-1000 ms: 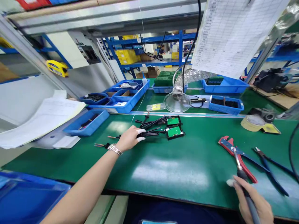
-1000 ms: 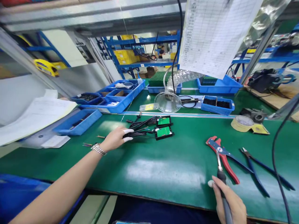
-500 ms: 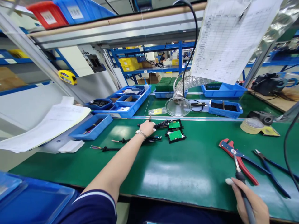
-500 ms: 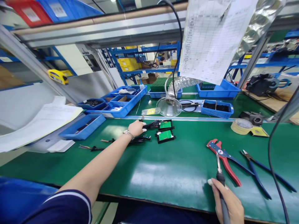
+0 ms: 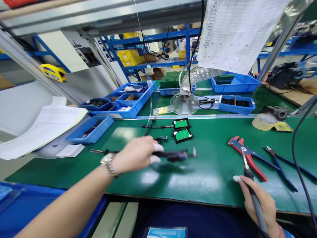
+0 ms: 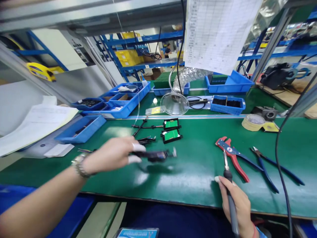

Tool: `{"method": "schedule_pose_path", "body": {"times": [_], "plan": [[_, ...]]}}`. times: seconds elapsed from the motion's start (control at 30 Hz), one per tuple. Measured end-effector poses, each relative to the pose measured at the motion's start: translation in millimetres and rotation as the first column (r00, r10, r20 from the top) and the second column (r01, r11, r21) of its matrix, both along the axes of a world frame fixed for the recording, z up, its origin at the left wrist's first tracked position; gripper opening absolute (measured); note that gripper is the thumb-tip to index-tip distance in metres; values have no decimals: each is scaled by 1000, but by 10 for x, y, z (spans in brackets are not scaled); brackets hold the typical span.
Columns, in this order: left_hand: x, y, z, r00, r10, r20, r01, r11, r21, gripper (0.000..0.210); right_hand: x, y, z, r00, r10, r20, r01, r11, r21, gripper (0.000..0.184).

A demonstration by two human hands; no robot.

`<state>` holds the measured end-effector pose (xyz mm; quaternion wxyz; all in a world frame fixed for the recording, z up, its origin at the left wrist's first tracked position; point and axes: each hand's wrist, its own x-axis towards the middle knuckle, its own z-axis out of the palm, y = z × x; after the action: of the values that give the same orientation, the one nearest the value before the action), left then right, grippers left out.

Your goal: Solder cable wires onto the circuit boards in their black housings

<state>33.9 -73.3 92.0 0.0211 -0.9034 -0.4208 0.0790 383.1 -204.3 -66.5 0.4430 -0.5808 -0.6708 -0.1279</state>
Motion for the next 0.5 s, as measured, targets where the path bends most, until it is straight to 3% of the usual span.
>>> {"method": "schedule_pose_path", "body": {"times": [0.1, 0.2, 0.33, 0.5], "plan": [[258, -145, -471, 983, -169, 71, 183, 943, -278, 13, -20, 8, 18, 999, 34, -16, -34, 999, -1, 13], [333, -109, -768, 961, -133, 244, 203, 936, -289, 35, -30, -1, 36, 999, 51, -21, -51, 998, -27, 13], [196, -106, -810, 928, -105, 357, 184, 963, -196, 50, -67, -41, 58, 997, 52, -49, -55, 996, -69, 14], [206, -276, -782, 901, -84, 425, 118, 992, -54, 34, -251, -42, 138, 984, 128, -125, -144, 982, -124, 17]]}}
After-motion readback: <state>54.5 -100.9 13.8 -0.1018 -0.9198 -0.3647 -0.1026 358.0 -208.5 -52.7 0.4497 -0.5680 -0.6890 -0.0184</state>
